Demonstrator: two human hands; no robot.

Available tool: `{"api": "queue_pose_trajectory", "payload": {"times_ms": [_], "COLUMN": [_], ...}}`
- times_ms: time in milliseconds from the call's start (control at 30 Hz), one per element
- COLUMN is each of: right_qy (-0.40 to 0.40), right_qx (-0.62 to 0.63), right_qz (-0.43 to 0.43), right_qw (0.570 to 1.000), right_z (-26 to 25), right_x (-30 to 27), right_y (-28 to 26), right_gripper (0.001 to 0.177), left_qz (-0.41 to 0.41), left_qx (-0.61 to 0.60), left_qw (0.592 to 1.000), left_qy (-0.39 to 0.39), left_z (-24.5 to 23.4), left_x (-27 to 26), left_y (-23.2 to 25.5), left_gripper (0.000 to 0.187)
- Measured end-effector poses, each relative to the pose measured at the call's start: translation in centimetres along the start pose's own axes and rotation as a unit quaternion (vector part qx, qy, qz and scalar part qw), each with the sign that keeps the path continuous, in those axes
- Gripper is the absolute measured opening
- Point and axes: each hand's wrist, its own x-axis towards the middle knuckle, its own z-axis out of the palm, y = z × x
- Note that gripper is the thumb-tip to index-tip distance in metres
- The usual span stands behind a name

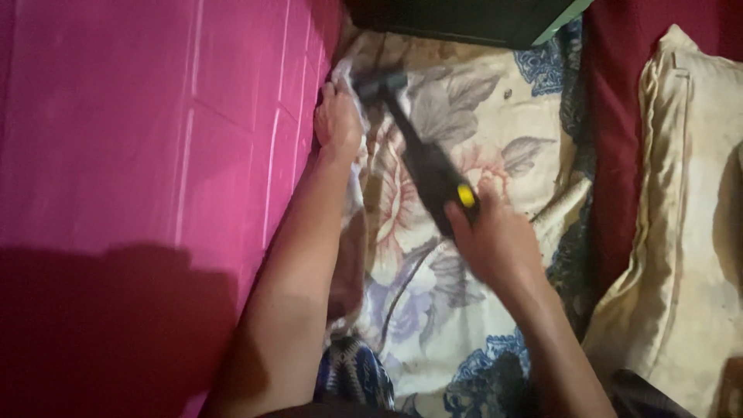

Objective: Use a handheld vacuum cleaner nozzle to clean a patterned blanket and a blue rug on the floor.

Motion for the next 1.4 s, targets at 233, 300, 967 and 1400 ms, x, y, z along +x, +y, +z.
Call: {"api": "queue_pose_trajectory", "payload": {"times_ms": [233,300,967,1400], "right_qy": [-0.054,0.011,0.131,-0.04], "right_qx": [0.013,0.059,-0.034,-0.067], "right_qz": [0.076,0.033,0.074,0.178], "right_qw": [0.996,0.998,0.988,0.981], "right_z": [-6.9,-7.6,-5.4,-10.1], "right_x": [-2.6,-0.6,0.5,-13.1], "right_y": [4.1,3.0,15.3,14.7], "right_gripper": [0.053,0.059,0.064,0.062], "left_qz": [-0.13,-0.039,0.097,0.139], "left_qx": [0.014,0.107,0.246,0.286], "left_qw": [0.99,0.983,0.962,0.946], "left_qy": [-0.061,-0.141,-0.073,-0.064], "left_z": [1.8,2.1,-5.6,-3.6], "left_x": [-3.3,-5.0,-12.8,-15.7], "left_y": [-1.3,-2.6,-0.1,-1.1], "left_gripper": [0.041,0.024,0.034,0.039]}}
